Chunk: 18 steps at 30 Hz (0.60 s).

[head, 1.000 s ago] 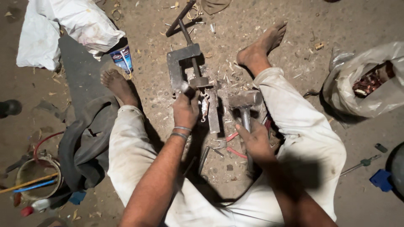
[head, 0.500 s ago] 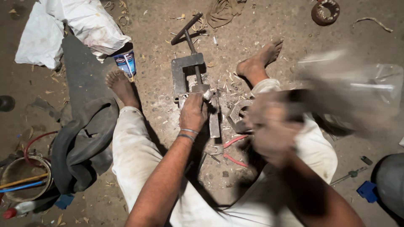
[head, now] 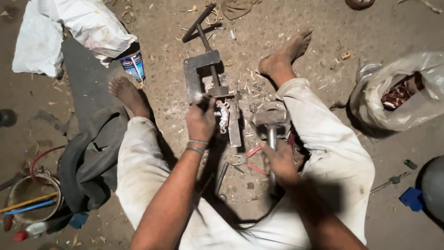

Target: The person sits on the workshop floor and works on a toothed metal component held in a C-clamp fixture. They position the component by hand, strike it with a hammer, reposition it in the clamp, and repeat hammering while adjusting the part between strikes.

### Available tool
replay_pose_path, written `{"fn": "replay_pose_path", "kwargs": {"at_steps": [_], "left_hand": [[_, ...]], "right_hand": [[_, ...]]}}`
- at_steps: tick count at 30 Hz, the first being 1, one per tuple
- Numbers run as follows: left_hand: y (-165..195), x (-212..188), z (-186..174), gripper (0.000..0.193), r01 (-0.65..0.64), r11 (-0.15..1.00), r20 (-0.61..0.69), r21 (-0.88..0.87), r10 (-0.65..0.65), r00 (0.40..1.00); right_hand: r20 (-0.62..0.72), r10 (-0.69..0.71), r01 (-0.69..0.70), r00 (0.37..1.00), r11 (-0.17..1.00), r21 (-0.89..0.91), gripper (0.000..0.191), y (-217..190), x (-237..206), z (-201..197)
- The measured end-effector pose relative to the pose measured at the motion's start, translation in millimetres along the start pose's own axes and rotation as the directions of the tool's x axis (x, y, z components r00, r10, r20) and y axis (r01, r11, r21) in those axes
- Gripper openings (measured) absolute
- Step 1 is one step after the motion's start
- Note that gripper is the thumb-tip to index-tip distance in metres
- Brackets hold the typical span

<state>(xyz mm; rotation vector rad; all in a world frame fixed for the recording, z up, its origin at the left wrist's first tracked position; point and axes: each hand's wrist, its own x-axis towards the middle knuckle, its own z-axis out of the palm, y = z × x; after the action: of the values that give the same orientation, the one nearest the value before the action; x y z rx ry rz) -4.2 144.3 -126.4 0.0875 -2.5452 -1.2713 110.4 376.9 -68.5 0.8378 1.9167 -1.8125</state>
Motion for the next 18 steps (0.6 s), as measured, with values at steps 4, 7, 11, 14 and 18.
{"fn": "replay_pose_path", "kwargs": {"at_steps": [4, 7, 11, 14, 18], "left_hand": [[-7, 10, -21, 0.017, 0.155, 0.921, -0.045, -0.358, -0.182, 0.982], [-2, 12, -30, 0.02, 0.113, 0.93, -0.08, -0.349, -0.15, 0.985], [10, 10, -25, 0.02, 0.079, 0.973, 0.026, -0.217, -0.075, 0.997], [18, 6, -18, 0.017, 0.072, 0.986, 0.11, -0.148, -0.055, 0.992], [22, 3, -15, 0.013, -0.084, 0.994, 0.089, -0.069, 0.09, 0.992]], "right_hand": [[0.022, -0.042, 0.039, 0.999, 0.993, 0.115, 0.023, -15, 19, -7], [0.016, -0.044, 0.042, 0.999, 0.99, 0.136, 0.02, -30, 22, -1], [0.023, -0.003, 0.001, 1.0, 0.994, 0.107, 0.022, -34, 16, 6], [0.05, -0.007, 0.001, 0.999, 0.994, 0.111, 0.022, -29, 13, 6], [0.062, -0.012, 0.005, 0.998, 0.993, 0.118, 0.023, -24, 11, 6]]}}
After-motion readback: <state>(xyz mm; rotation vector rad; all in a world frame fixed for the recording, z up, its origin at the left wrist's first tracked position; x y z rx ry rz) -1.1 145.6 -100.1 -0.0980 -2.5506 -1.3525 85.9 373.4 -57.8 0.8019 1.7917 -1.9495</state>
